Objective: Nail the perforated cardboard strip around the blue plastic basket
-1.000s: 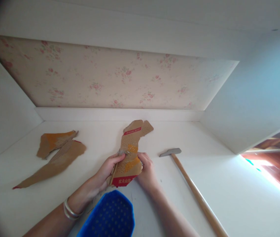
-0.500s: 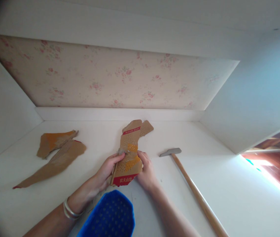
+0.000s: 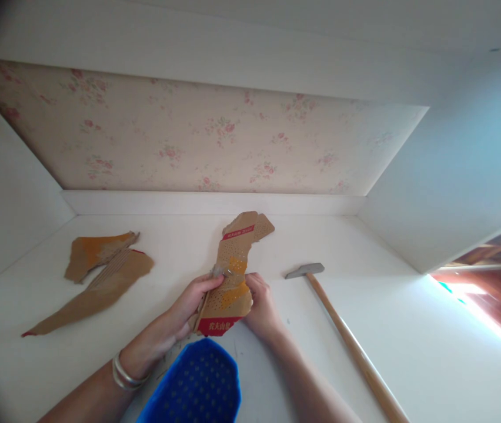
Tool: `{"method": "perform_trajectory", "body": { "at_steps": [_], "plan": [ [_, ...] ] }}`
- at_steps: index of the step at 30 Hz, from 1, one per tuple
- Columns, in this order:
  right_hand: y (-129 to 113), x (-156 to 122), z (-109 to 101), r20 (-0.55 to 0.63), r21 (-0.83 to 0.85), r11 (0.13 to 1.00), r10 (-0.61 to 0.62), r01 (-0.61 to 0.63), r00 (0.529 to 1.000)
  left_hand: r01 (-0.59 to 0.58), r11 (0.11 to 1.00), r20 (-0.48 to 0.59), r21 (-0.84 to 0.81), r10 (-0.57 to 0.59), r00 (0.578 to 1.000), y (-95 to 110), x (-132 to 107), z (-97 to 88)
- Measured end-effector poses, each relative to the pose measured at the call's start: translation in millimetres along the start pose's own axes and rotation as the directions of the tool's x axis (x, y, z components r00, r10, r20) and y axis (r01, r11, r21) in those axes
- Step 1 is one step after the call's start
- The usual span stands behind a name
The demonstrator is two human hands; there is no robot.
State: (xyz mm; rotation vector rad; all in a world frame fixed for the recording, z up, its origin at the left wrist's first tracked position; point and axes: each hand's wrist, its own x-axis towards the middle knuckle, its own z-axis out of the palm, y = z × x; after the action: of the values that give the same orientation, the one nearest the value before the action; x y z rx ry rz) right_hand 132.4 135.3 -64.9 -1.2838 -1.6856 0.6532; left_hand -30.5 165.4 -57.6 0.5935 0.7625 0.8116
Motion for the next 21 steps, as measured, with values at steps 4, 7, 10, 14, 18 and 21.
{"method": "perform_trajectory", "body": {
  "at_steps": [4,7,10,14,18,21],
  "plan": [
    [-3,0,-3,0.006,0.027,1.000,0.007,-0.007,1.000,-0.011,1.000,0.018,0.005,0.010,1.000,-1,1,-0.8],
    [-7,0,-5,0.024,0.064,0.998,0.006,-0.008,1.000,-0.020,1.000,0.028,0.020,0.019,0.999,-2,1,0.0],
    [-8,0,-5,0.031,0.104,0.994,0.020,-0.023,0.999,-0.021,0.999,0.025,0.028,0.020,0.999,-2,0,1.8],
    [0,0,1,-0.009,0.162,0.984,0.081,-0.079,0.997,-0.062,0.998,-0.016,-0.015,0.062,0.998,-2,-1,2.6],
    [14,1,6,-0.206,0.223,0.964,0.192,-0.145,0.959,-0.226,0.971,-0.131,-0.078,0.215,0.968,3,3,-3.3],
    [16,1,6,-0.298,0.233,0.962,0.211,-0.144,0.931,-0.406,0.913,-0.238,0.053,0.406,0.882,7,3,-9.9]
  ]
}}
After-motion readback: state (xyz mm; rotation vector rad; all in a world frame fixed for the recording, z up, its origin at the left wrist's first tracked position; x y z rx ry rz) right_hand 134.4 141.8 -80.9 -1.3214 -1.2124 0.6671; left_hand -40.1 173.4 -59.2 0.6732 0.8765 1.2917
